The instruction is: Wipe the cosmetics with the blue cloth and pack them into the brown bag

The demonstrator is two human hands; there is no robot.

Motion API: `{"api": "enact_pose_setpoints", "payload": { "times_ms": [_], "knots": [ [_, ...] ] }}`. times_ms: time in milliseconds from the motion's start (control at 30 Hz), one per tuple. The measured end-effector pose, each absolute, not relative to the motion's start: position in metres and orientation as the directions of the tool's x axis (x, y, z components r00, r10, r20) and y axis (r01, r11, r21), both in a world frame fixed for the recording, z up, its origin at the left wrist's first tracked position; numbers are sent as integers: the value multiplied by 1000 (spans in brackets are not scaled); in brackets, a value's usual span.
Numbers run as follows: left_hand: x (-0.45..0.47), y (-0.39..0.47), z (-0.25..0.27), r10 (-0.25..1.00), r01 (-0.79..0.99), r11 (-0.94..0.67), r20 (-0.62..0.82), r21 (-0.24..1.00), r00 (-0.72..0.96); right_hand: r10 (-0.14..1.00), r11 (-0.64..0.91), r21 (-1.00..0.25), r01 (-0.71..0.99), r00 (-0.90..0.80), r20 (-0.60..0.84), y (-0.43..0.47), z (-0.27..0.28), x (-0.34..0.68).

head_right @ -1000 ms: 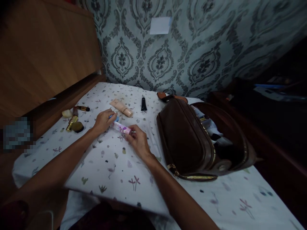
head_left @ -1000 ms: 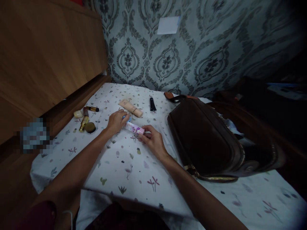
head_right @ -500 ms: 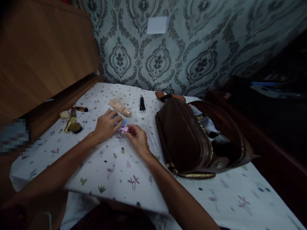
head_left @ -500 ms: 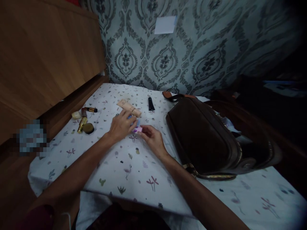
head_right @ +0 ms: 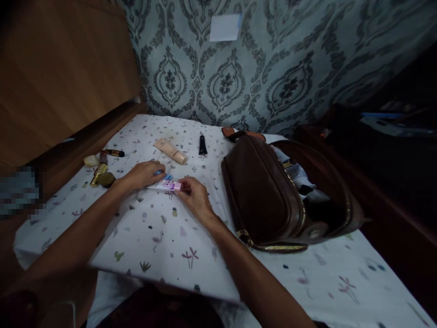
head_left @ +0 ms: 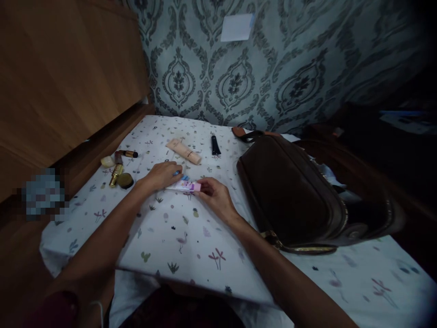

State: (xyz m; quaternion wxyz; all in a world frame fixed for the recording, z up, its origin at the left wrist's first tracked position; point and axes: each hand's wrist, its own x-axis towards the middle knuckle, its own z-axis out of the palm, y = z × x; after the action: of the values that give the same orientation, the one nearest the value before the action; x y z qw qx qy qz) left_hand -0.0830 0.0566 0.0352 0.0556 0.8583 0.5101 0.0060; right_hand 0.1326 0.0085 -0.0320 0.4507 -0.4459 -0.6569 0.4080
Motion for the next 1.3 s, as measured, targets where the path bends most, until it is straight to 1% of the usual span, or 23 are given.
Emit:
{"api": "enact_pose_setpoints", "payload": {
  "times_ms": [133,233,267,333,400,467,500,567,700,767,833,900,967,1033,1100,1167,1200,1233,1300],
  "knots": [
    [-89,59,37,867,870,-487,-77,77,492,929,358,-835,417,-248,275,8,-28,136],
    [-91,57,37,875,874,-480,-26,70,483,920,384,-797,465,-266,288,8,-24,137],
    [-90,56,36,880,876,-475,17,89,475,922,380,-802,460,-262,286,7,-24,136],
    [-85,53,36,867,850,-497,127,176,481,934,343,-841,420,-248,257,6,-24,135],
    [-76,48,35,813,763,-583,215,280,542,949,288,-893,346,-231,217,5,-25,133],
    [-67,42,35,738,663,-673,248,328,627,957,250,-930,269,-217,195,4,-27,131],
    [-63,41,36,712,633,-700,245,330,658,958,248,-937,247,-205,200,3,-28,131],
    [-61,41,36,696,616,-713,230,334,680,952,285,-929,234,-183,246,2,-28,130],
    [-80,54,38,730,609,-655,166,448,663,881,467,-842,271,-222,417,-1,-21,132],
    [-93,62,38,768,642,-600,119,477,629,853,518,-807,285,-250,459,-2,-17,134],
    [-103,67,37,819,711,-544,95,447,567,851,521,-801,293,-245,464,-1,-15,136],
    [-103,67,37,853,773,-513,124,373,507,871,488,-823,289,-211,443,0,-14,136],
    [-93,61,36,860,799,-508,237,322,452,906,423,-865,272,-154,395,1,-15,136],
    [-77,50,35,826,782,-538,383,315,414,941,339,-909,244,-90,327,2,-16,134],
    [-61,39,31,755,727,-622,466,289,461,963,270,-945,185,-44,267,3,-16,133],
    [-52,33,25,685,678,-702,470,219,557,974,225,-970,95,-18,225,4,-15,132],
    [-51,33,22,669,672,-717,457,187,587,978,210,-976,53,-8,210,5,-15,133],
    [-52,35,18,673,684,-711,440,162,595,980,198,-980,24,3,198,6,-14,133],
    [-60,43,11,727,749,-648,404,136,555,983,182,-983,6,22,182,9,-14,135]
  ]
}}
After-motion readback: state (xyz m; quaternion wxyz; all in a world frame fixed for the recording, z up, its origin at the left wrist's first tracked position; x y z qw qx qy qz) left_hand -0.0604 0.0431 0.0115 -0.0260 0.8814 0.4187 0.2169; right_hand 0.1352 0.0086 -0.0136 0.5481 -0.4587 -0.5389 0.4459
